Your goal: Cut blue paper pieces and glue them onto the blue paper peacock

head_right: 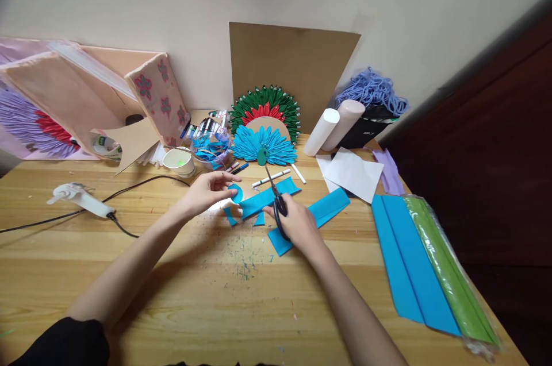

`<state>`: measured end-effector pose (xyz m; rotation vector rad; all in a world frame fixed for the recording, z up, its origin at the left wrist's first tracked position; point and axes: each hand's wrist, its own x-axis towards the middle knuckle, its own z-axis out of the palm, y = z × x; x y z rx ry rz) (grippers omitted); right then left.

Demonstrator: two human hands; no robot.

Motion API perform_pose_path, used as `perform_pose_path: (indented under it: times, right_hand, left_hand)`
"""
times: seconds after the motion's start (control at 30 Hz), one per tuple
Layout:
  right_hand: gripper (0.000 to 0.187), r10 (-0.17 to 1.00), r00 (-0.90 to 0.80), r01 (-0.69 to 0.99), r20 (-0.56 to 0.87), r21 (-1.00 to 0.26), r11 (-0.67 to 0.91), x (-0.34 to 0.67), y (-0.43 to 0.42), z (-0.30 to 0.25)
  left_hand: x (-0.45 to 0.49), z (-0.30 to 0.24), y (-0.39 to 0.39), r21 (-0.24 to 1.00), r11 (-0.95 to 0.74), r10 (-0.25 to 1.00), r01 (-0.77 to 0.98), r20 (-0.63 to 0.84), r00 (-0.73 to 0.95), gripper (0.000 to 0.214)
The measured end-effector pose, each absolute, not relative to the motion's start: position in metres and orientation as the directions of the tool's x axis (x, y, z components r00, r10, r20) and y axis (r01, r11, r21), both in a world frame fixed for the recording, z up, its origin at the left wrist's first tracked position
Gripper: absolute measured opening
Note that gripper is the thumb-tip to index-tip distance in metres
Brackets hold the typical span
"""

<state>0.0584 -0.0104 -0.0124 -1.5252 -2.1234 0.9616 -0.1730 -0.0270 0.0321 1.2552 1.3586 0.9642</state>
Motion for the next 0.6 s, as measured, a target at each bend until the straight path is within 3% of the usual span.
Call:
perform_pose_path:
  times: [0.1,0.17,0.37,0.53,0.6]
  right_hand:
    - [0.022,0.955,-0.291,0.9,-0.058,-0.356,0.253,0.074,0.004,-0.014]
    - [0.018,0.949,-0.312,0.915,-0.049,-0.284,0.286,0.082,0.011,-0.017]
    - [0.02,0.921,-0.39,0.867,0.001,-0.335,0.368,0.092,0.017,-0.022]
    - [0.021,0.923,-0.376,0.852,0.085,-0.36,0.381,0.092,0.016,-0.017]
    - [0.02,0.929,-0.339,0.812,0.146,-0.453,0.367,0.084,0.011,-0.013]
  left_hand:
    - [-0.168,0.028,-0.027,0.976,0.131,0.989,0.172,-0.142,0.051,0.019]
    - [-0.165,0.026,-0.028,0.976,0.143,0.988,0.161,-0.15,0.035,0.017]
    - [-0.158,0.017,-0.027,0.981,0.19,0.982,0.047,-0.189,-0.018,0.02]
    - [-0.153,0.012,-0.028,0.982,0.165,0.983,0.096,-0.155,-0.102,0.022]
    - [-0.149,0.012,-0.03,0.983,0.133,0.984,0.128,-0.115,-0.138,0.024]
